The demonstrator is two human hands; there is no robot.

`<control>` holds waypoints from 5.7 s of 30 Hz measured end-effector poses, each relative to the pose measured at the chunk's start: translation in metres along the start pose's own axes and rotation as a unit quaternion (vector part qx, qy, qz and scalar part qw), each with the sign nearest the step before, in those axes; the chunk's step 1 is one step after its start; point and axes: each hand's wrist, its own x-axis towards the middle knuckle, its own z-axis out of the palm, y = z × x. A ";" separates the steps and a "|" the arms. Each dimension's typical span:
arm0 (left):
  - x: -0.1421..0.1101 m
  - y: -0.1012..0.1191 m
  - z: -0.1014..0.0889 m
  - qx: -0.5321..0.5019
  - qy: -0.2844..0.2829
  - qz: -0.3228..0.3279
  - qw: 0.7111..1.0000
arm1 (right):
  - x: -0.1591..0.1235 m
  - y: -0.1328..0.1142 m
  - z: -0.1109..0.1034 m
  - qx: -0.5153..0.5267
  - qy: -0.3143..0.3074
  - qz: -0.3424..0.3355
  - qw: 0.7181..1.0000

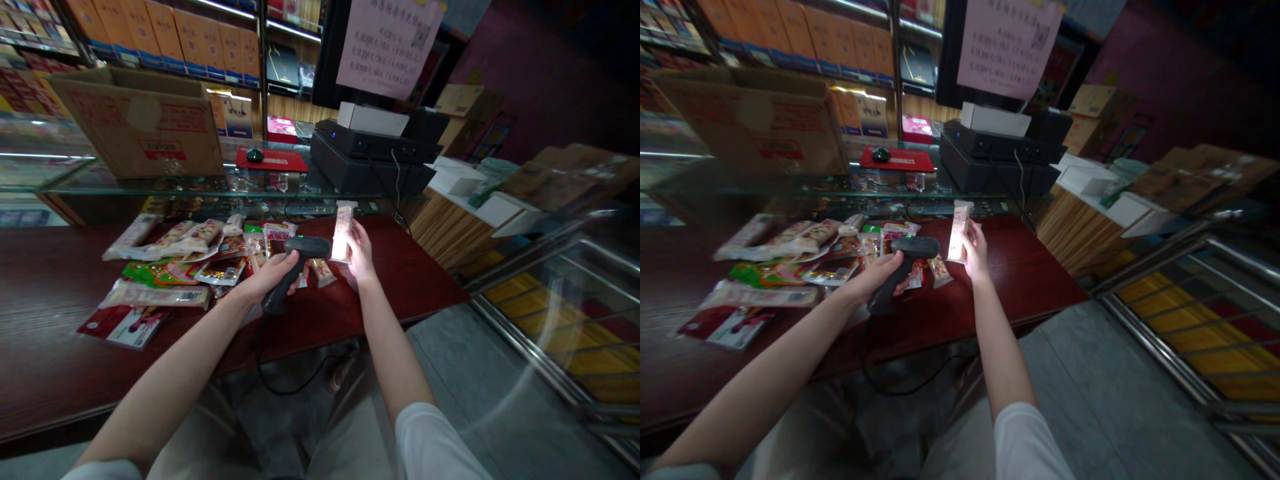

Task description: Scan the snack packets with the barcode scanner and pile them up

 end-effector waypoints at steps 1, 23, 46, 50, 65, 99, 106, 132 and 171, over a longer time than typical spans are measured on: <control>0.000 0.000 -0.001 0.000 0.001 0.000 1.000 | 0.001 0.001 -0.001 0.001 0.005 -0.008 1.000; -0.009 0.032 -0.042 -0.050 0.112 -0.041 0.992 | -0.024 -0.018 -0.017 -0.484 -0.128 -0.037 0.865; 0.002 0.005 -0.021 -0.031 0.020 -0.007 0.999 | 0.002 0.004 -0.016 0.134 -0.109 0.212 0.962; 0.004 0.000 -0.018 -0.012 0.018 -0.021 1.000 | 0.004 0.010 -0.017 0.164 -0.143 0.203 0.955; 0.006 0.001 -0.020 -0.021 0.051 0.012 0.998 | -0.011 0.003 -0.012 0.100 -0.225 0.178 0.953; -0.014 0.050 -0.105 0.017 0.160 0.014 0.987 | 0.016 0.015 0.041 -0.105 -0.140 0.119 0.977; -0.008 0.043 -0.083 0.036 0.122 0.001 0.992 | 0.028 0.020 0.000 0.017 -0.020 0.097 0.995; -0.003 0.022 -0.025 0.065 0.050 -0.011 0.997 | 0.018 0.010 0.021 0.101 0.014 0.015 0.995; -0.008 0.033 -0.061 0.078 0.078 0.013 0.994 | 0.014 -0.009 -0.020 -0.227 -0.167 -0.059 0.958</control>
